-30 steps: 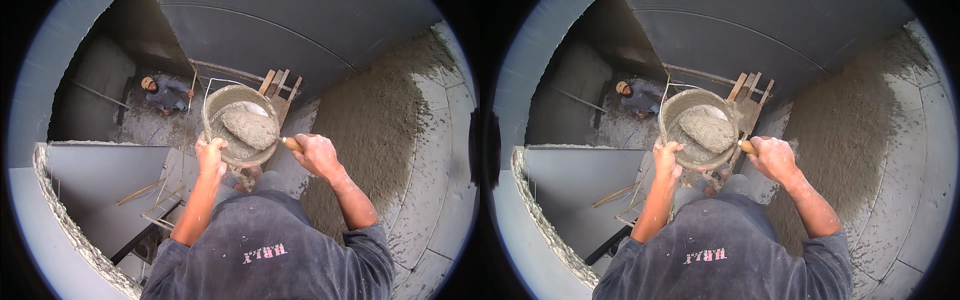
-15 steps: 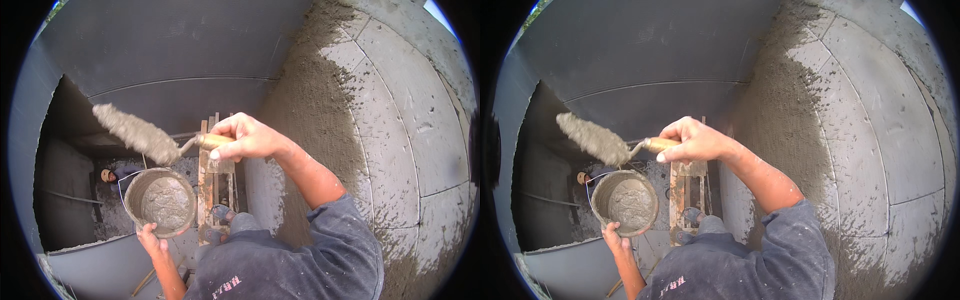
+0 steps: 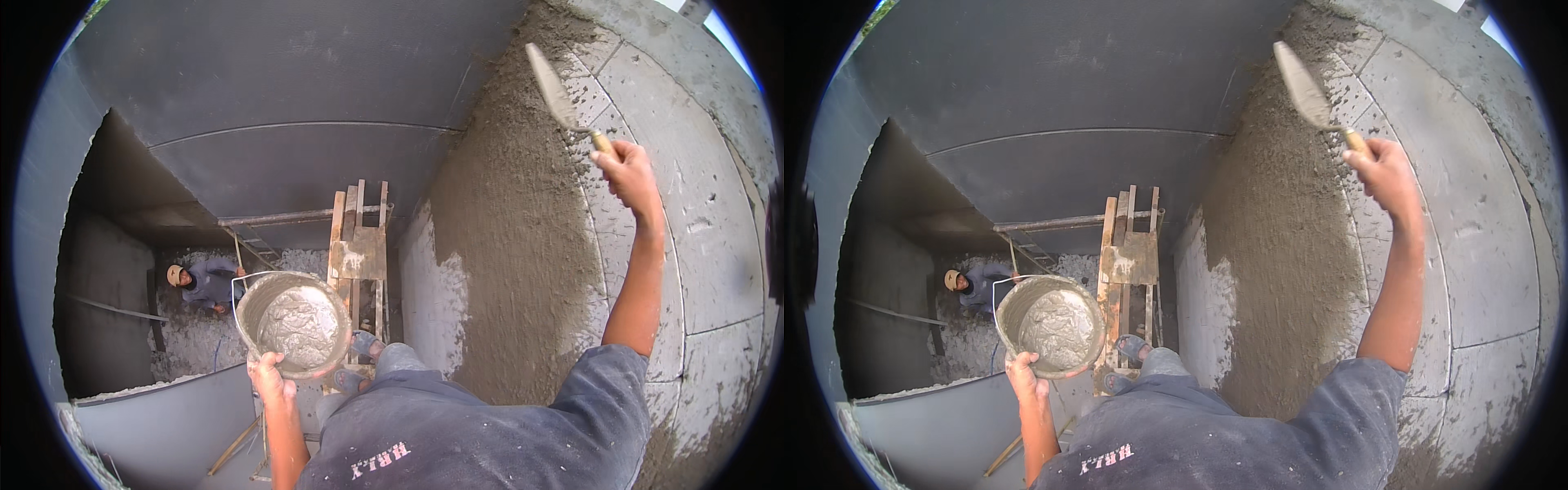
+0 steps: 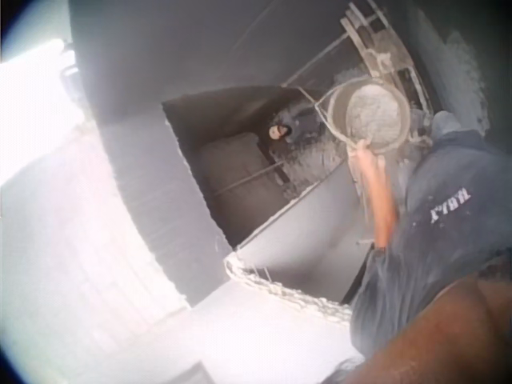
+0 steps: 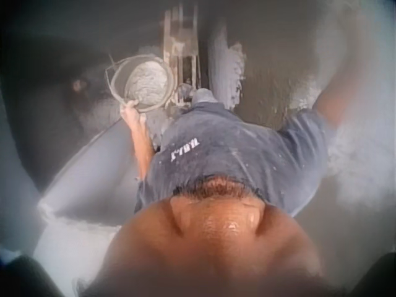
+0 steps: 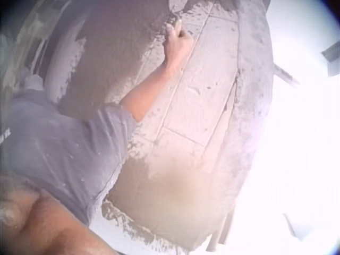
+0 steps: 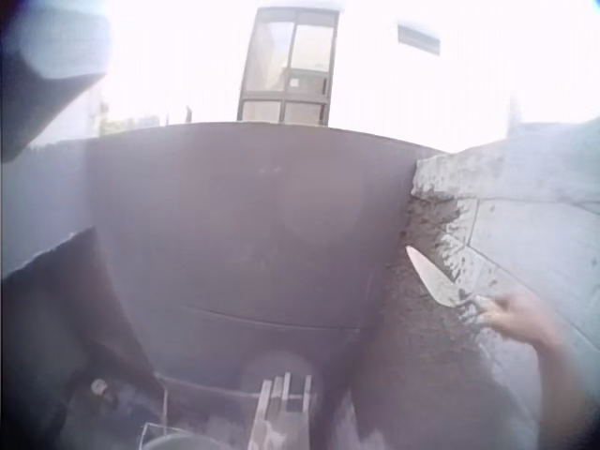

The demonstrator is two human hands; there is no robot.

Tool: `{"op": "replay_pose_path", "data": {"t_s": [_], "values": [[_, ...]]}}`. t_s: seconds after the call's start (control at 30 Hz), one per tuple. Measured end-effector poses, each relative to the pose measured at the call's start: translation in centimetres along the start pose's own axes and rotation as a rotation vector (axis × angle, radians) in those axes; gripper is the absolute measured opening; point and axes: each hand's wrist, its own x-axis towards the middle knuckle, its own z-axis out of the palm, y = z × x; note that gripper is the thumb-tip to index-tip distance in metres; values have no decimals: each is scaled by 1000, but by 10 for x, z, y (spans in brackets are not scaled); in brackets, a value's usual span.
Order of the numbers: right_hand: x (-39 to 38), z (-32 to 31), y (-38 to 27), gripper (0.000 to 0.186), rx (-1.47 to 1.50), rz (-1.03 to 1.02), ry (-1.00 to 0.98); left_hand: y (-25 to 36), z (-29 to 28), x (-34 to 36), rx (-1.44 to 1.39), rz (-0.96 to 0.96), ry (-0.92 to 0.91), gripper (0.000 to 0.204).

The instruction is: The person applies wet plaster to a wall and ceiling structure using a trowel and a bucket, smoothing the material over the surface while standing on a scaffold.

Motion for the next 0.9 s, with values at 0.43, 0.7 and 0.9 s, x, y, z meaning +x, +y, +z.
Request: {"op": "replay_pose_path", "data": {"t_s": [0.43, 0.7, 0.9], "values": [[-164, 289, -99, 11, -541, -1068, -277, 12, 66, -23, -62, -4, -218, 41], [-199, 283, -107, 22, -123, -610, -770, 10, 40, -20, -157, 55, -183, 38], [-187, 260, -115, 25, -207, -659, -668, 9, 33, -9, -125, 92, -133, 43]]}}
